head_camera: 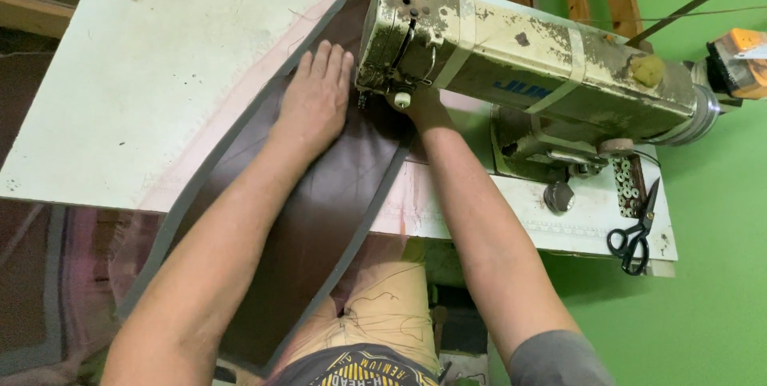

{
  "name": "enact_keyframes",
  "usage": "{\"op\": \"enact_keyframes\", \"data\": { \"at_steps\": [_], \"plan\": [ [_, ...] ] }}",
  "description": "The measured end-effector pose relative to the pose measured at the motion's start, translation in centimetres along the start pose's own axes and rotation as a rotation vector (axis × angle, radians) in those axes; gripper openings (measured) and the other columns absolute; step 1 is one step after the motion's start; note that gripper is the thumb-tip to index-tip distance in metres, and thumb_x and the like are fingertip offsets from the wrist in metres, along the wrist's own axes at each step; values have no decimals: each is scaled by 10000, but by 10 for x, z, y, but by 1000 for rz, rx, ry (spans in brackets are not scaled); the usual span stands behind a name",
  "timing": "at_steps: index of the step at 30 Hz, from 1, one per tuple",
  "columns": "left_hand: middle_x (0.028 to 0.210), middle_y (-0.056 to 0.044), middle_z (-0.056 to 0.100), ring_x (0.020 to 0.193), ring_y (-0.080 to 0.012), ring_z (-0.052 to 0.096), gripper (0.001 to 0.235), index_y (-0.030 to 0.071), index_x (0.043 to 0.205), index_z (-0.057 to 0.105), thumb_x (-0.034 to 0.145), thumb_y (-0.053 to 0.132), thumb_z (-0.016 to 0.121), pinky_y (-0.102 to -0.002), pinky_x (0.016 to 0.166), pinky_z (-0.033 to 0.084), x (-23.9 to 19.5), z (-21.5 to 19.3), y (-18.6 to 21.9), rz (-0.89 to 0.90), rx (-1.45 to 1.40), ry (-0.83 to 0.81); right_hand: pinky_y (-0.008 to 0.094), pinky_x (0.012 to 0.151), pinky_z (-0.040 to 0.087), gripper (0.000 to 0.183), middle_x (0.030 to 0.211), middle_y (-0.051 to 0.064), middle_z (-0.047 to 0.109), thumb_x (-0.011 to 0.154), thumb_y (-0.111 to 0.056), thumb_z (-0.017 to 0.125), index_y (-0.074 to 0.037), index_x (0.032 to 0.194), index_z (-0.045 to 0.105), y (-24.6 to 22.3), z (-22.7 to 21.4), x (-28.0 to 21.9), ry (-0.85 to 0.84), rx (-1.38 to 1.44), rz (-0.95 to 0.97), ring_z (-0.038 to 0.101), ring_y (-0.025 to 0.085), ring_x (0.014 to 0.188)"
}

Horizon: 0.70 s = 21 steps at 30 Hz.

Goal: The person is preparing a large piece of brown synthetic material on a sewing machine table, aligning it and using scissors to trim edges.

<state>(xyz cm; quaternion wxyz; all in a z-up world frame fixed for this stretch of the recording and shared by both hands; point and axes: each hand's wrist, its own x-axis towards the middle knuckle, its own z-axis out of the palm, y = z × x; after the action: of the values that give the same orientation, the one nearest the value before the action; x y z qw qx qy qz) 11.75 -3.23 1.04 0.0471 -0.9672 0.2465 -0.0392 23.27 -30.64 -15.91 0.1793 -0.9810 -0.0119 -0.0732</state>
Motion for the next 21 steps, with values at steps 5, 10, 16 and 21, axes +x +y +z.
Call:
{"op": "enact_keyframes", "data": {
  "at_steps": [5, 10, 16, 21],
  "plan": [
    [1618, -261, 328, 1537, -403, 236, 759, -25, 1586, 311, 1018, 479, 320, -556, 1225, 199, -56, 11, 17, -40, -327, 32, 469, 887, 595, 574, 919, 129, 762, 784, -650, 643, -125, 971, 780, 27, 17, 10, 8, 13, 11, 725, 378, 978],
    [1646, -266, 283, 1554, -416, 185, 1096, -2, 1606, 274, 893, 818, 410, -593, 1244, 115, -86, 9, 12, -9, -337, 21, 464, 855, 587, 493, 799, 104, 749, 834, -575, 542, -143, 824, 781, -90, -94, -84, -14, 69, 212, 742, 291, 960],
    [1631, -275, 322, 1545, -430, 219, 1129, -38, 1581, 322, 876, 839, 416, -603, 1235, 139, -93, 9, 12, -6, -338, 6, 452, 1081, 423, 371, 1168, 241, 639, 1010, -227, 614, 31, 1267, 688, -47, -165, -227, 439, 4, -106, 566, 387, 1238],
    [1636, -258, 328, 1551, -414, 215, 1143, -29, 1587, 323, 861, 846, 441, -588, 1245, 136, -92, 10, 9, -4, -334, 7, 522, 1033, 422, 539, 1264, 219, 536, 980, -342, 667, 12, 1385, 633, 54, -184, -276, 548, -275, 329, 517, 439, 1177]
  ]
}}
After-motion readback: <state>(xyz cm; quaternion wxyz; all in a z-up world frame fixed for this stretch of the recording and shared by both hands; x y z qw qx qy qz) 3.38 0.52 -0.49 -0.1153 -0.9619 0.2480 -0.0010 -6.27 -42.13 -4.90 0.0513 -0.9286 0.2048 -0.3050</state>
